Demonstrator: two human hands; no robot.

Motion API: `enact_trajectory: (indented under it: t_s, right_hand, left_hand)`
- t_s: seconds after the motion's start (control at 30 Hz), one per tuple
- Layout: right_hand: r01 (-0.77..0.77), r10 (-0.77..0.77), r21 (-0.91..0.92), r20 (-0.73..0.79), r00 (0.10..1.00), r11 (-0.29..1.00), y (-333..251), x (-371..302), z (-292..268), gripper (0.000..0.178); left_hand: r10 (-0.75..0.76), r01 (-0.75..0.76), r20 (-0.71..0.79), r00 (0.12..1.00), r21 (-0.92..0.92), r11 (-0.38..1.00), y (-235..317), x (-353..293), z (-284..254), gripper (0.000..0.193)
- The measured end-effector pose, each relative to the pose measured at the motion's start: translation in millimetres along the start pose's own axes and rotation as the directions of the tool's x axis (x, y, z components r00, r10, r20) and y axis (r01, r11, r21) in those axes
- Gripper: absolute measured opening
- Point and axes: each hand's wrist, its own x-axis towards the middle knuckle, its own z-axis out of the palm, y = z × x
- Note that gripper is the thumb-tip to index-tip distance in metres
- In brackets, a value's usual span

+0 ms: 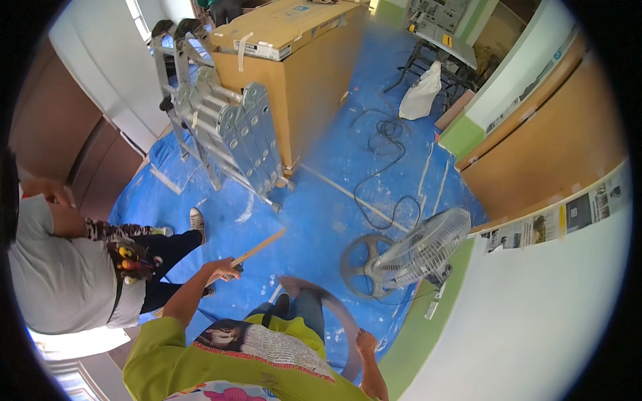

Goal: The person assembles a curved furniture component by bending a large sheet of material into a cylindrical shape and securing it with tape. They handle the sheet, roll it, and apply tape to hold the form.

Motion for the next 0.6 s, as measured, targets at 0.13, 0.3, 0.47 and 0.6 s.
enact_trajectory:
  t_s: [0.13, 0.3, 0.47, 0.6]
  right_hand:
    - [-0.033, 0.040, 0.211, -0.033, 0.999, 0.977, -116.7, 57.6, -4.1, 0.030]
    - [-0.042, 0.081, 0.335, -0.104, 0.991, 0.941, -184.1, 139.1, -66.3, 0.034]
    - [-0.053, 0.160, 0.494, -0.177, 0.971, 0.868, -228.9, 232.7, -97.8, 0.034]
    - [0.051, 0.214, 0.500, -0.458, 0.863, 0.864, -236.0, 280.4, -128.8, 0.030]
  left_hand:
    - [-0.012, 0.015, -0.072, 0.997, 0.041, 0.999, 72.6, -3.5, -109.2, 0.097]
    - [0.190, -0.178, -0.125, 0.974, 0.096, 0.979, 182.4, 61.9, -139.4, 0.093]
    - [0.493, -0.462, -0.194, 0.848, 0.185, 0.868, 301.8, 112.5, -204.2, 0.092]
    - [0.645, -0.591, -0.219, 0.732, 0.268, 0.761, 476.3, 114.9, -232.2, 0.079]
